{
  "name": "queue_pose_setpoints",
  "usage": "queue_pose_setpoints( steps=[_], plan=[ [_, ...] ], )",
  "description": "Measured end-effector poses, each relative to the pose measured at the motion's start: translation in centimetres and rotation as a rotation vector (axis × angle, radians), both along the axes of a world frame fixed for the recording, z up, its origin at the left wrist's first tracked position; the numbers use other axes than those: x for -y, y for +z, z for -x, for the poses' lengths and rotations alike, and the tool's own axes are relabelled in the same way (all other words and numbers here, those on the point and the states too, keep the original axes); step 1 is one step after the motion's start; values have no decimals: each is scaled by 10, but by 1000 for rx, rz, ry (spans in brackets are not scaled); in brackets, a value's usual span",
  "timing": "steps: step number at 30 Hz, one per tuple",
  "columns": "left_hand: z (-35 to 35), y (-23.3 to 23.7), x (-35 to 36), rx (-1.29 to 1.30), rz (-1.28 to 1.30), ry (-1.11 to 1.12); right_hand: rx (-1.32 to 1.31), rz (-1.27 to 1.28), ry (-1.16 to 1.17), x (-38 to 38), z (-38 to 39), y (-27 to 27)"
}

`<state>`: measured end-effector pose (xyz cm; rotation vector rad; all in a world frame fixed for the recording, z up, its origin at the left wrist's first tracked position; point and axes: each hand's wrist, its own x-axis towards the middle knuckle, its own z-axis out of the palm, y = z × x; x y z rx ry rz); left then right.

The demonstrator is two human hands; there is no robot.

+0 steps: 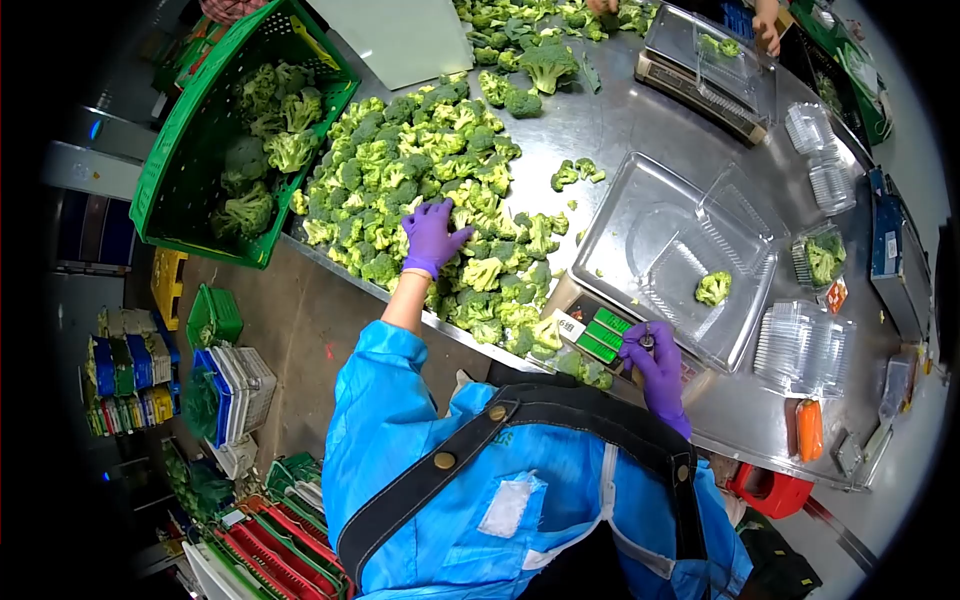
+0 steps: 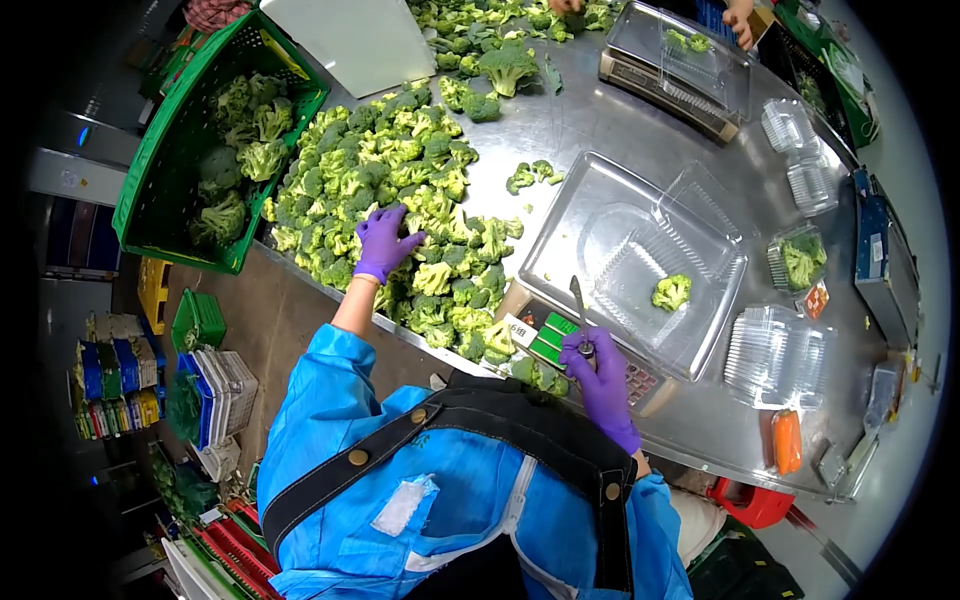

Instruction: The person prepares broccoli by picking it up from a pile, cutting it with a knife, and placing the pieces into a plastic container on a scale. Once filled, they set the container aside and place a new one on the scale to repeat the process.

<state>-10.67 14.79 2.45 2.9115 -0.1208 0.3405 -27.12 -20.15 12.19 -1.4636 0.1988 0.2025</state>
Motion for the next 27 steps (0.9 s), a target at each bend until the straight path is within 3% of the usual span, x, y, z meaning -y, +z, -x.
queue_pose_setpoints(
  steps=[3,6,9,11,13,14,15,17,20,22,27],
  plan=[
    [0,12,9,-28,26,-41,-19,73,71,2,0,-1],
    [2,28,16,132,508,-163,-55,39,65,4,2,0],
    [16,53,36,-225,1444,-131,-83,-29,-10,5,7,-4],
    [19,58,55,-228,1564,-341,-35,-120,-92,6,7,-3],
    [26,72,91,-450,1744,-359,41,-124,-245,8,7,-2],
    [28,87,114,-544,1671,-397,117,-136,-379,9,8,-1],
    [31,96,139,-629,1595,-426,117,-135,-372,10,8,2],
    [36,90,191,-649,1593,-604,194,-132,-557,17,6,11],
    [36,99,231,-706,1634,-669,268,-127,-615,31,11,3],
    [31,94,248,-479,1316,-760,294,-102,-693,38,20,6],
    [21,96,250,-431,1323,-673,264,-127,-799,52,30,0]
  ],
)
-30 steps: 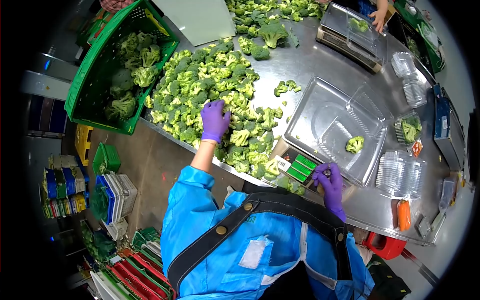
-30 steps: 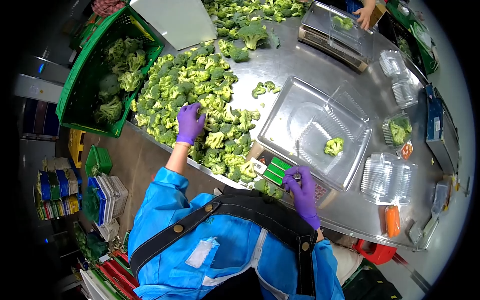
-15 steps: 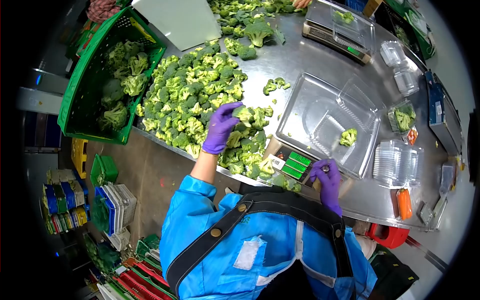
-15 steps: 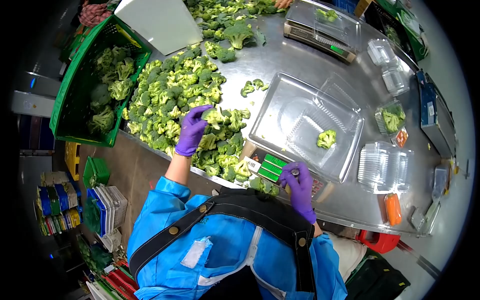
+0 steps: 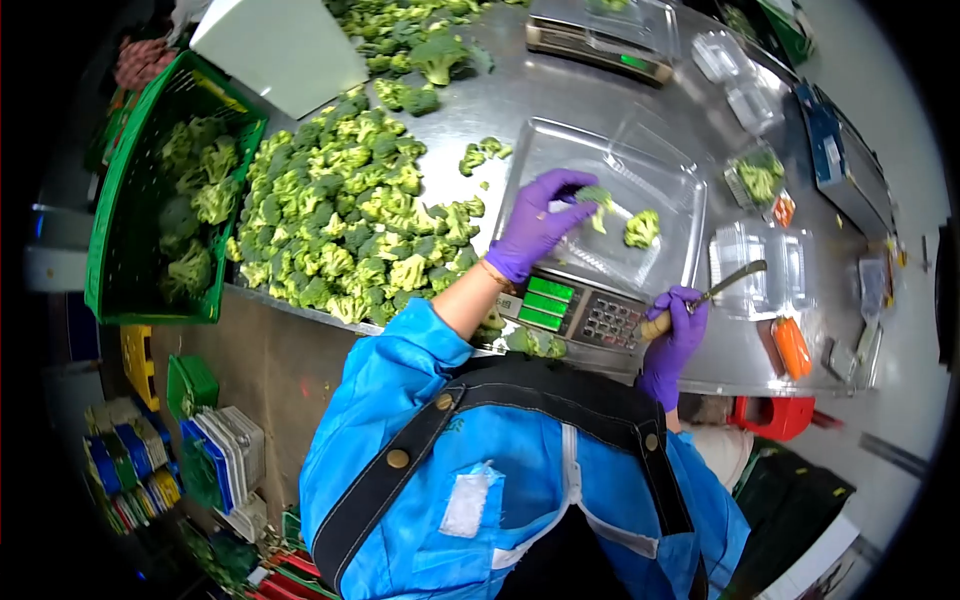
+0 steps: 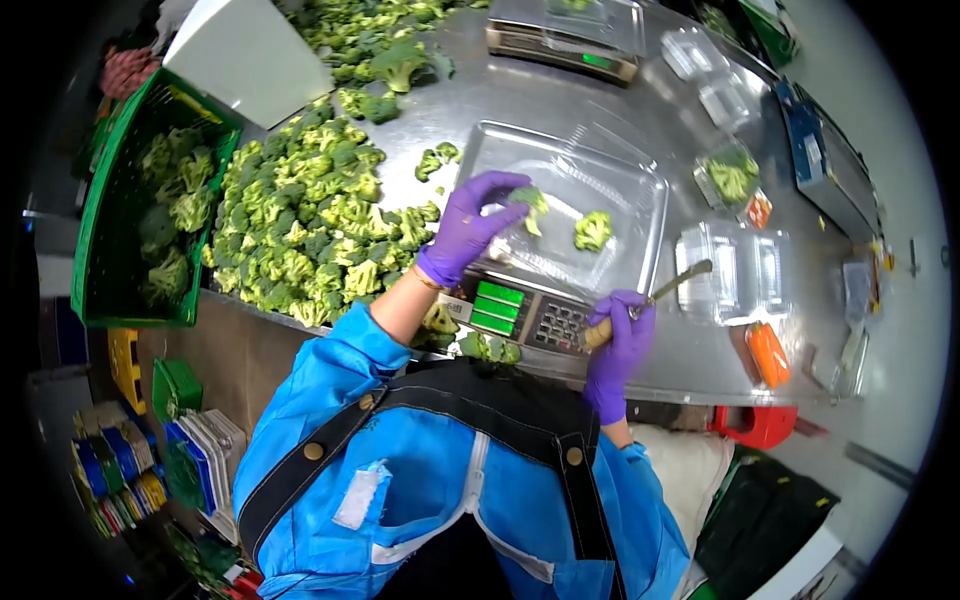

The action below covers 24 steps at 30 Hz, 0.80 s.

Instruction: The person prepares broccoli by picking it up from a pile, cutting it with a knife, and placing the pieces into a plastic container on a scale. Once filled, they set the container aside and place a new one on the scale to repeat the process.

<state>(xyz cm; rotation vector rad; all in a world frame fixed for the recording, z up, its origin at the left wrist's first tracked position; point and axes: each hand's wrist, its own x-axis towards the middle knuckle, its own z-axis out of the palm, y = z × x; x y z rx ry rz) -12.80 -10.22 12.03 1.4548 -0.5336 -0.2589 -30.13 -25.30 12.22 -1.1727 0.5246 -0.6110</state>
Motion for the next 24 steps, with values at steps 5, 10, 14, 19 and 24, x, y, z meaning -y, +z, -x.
queue_pose_setpoints(
  steps=[5,10,14,19,24],
  plan=[
    [-5,-11,-10,14,-21,119,49,-55,18,0,0,5],
    [-12,-25,-41,322,-283,439,82,12,24,-1,-3,-3],
    [-10,-42,-57,531,-622,234,27,-2,59,-6,-5,-1],
    [-11,-36,-63,584,-552,288,10,10,51,-8,-4,2],
    [-13,-31,-80,475,-456,433,-12,-93,61,-9,-3,6]
  ],
)
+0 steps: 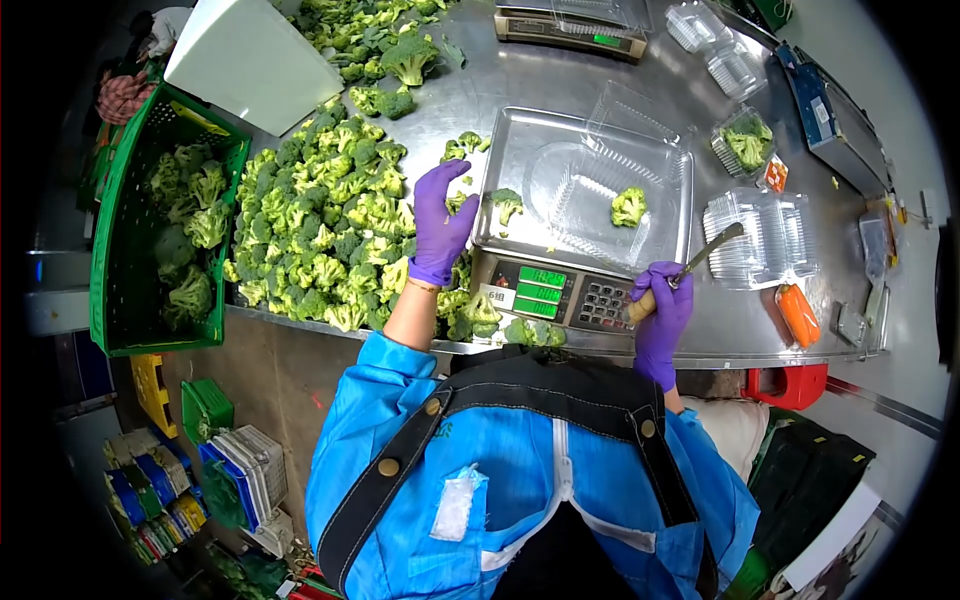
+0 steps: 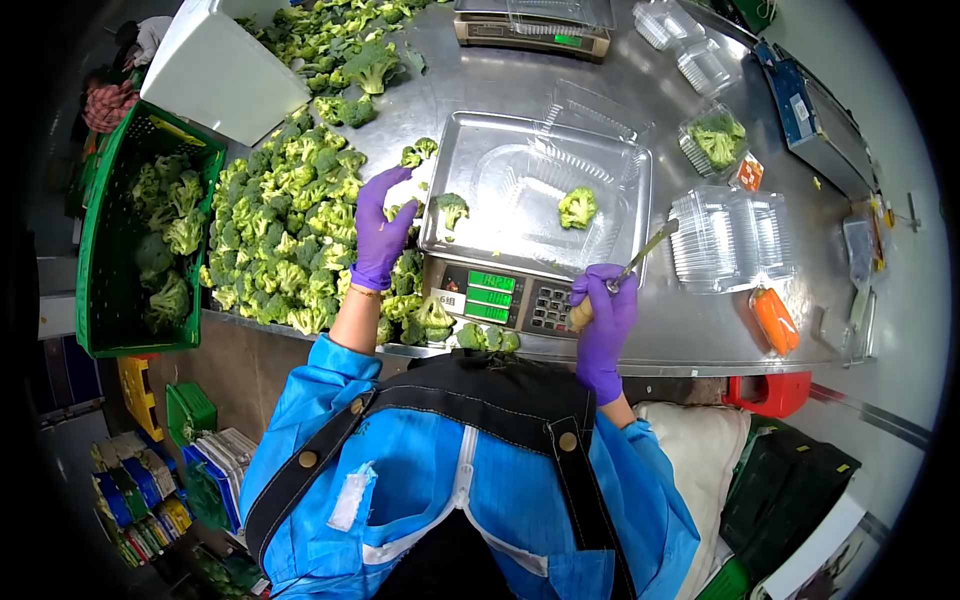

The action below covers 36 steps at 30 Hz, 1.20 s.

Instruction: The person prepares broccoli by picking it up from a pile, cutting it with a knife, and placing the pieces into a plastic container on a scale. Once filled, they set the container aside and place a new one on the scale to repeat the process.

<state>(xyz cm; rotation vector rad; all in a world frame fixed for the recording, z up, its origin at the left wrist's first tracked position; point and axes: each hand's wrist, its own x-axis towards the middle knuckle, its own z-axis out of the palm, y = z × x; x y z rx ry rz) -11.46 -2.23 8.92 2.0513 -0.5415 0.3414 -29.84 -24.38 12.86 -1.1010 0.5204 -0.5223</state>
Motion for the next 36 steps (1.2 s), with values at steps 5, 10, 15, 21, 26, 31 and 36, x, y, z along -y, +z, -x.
queue_pose_setpoints(
  steps=[5,10,15,21,26,31,36],
  plan=[
    [5,-7,3,-31,24,11,10,64,-11,-1,-2,-10],
    [7,-7,14,28,-24,-19,38,6,-24,0,-1,-5],
    [10,-13,20,64,-387,-103,-136,252,-130,19,0,-5],
    [13,-31,24,18,-499,-90,-348,515,-38,53,-5,-30],
    [7,-3,28,96,-71,23,-384,487,117,41,-21,-57],
    [8,5,57,82,157,-151,-525,403,267,23,-46,-33],
    [7,-6,24,56,74,-96,-364,793,82,37,-40,-45]
  ],
)
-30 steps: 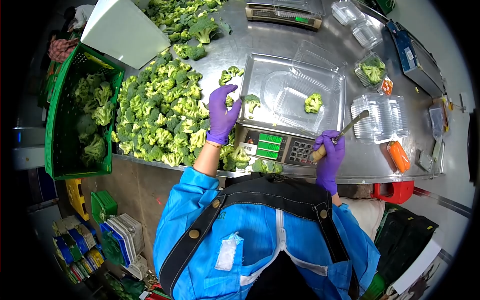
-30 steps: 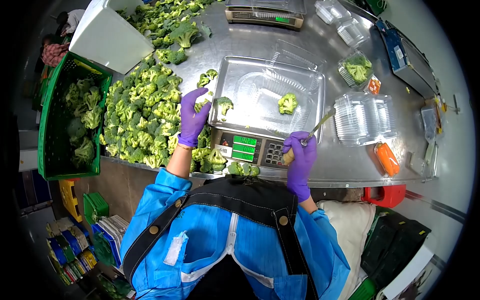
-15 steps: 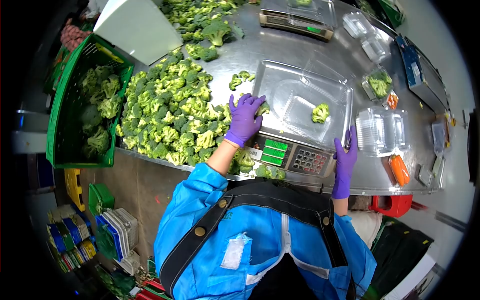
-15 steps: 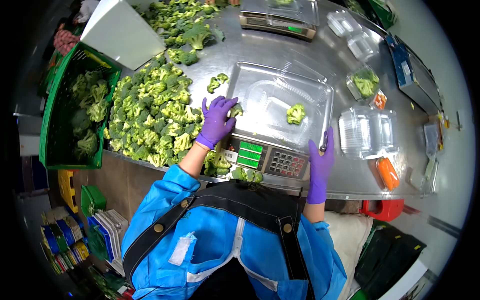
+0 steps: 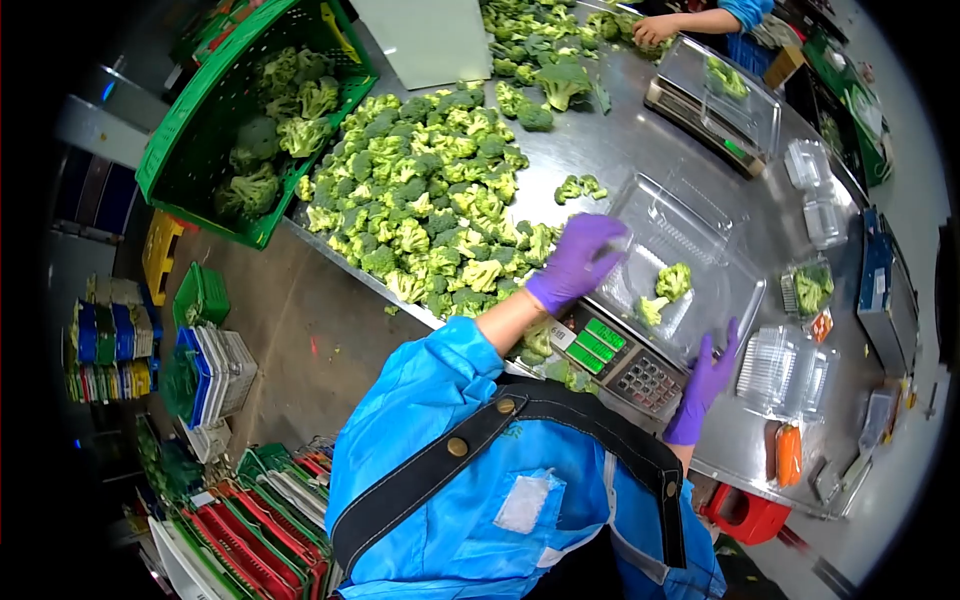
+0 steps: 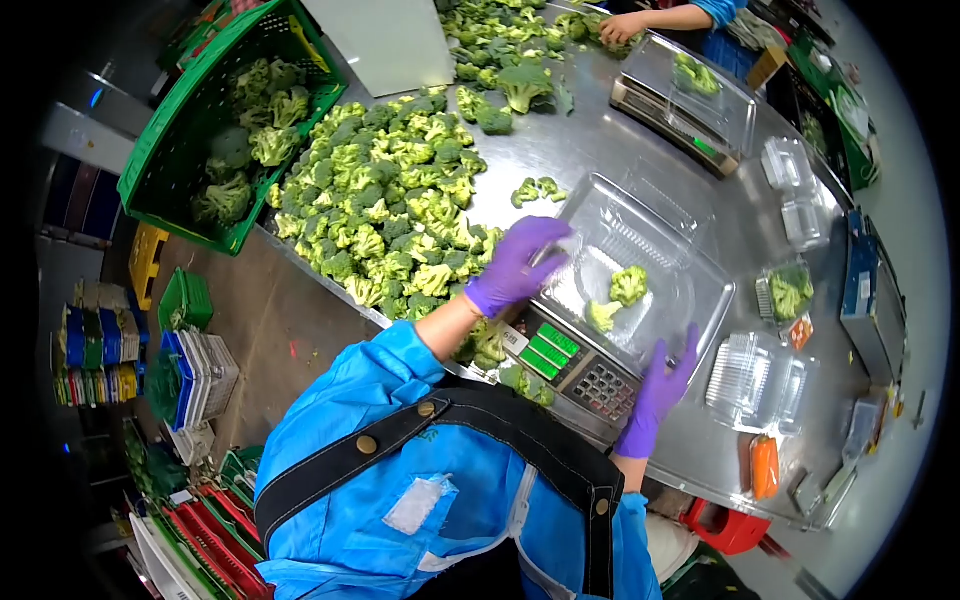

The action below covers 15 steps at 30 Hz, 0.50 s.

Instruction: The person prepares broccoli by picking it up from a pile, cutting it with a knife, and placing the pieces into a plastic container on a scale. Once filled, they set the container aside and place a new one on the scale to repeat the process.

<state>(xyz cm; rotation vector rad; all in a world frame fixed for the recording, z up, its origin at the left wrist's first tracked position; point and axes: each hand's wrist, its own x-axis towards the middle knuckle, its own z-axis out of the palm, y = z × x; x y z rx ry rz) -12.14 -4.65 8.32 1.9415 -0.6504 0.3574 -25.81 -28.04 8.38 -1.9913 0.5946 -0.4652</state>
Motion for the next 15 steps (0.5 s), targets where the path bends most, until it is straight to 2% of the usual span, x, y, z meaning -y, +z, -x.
queue_pose_setpoints(
  steps=[1,2,3,5,6,8,9,11,14,15],
  plan=[
    [-7,-10,-18,-7,100,135,20,-70,-52,-1,3,16],
    [-14,-14,-48,29,-28,279,38,-139,-105,-2,6,24],
    [-23,-19,-76,23,-41,445,38,-141,-100,0,9,21],
    [-38,-32,-139,92,-239,862,135,-229,-99,9,13,14],
    [-49,-53,-178,178,-486,1030,137,-230,-99,9,15,15],
    [-48,-36,-205,-158,-699,1322,93,-246,-75,3,18,17],
    [-51,-38,-217,-155,-700,1319,94,-248,-79,-2,17,19],
    [-60,-41,-230,-459,-782,1289,126,-274,-57,-15,12,24],
    [-65,-32,-228,-384,-798,1186,105,-298,-29,-26,8,32],
    [-64,-40,-229,-253,-758,1180,106,-297,-31,-27,9,32]
  ],
)
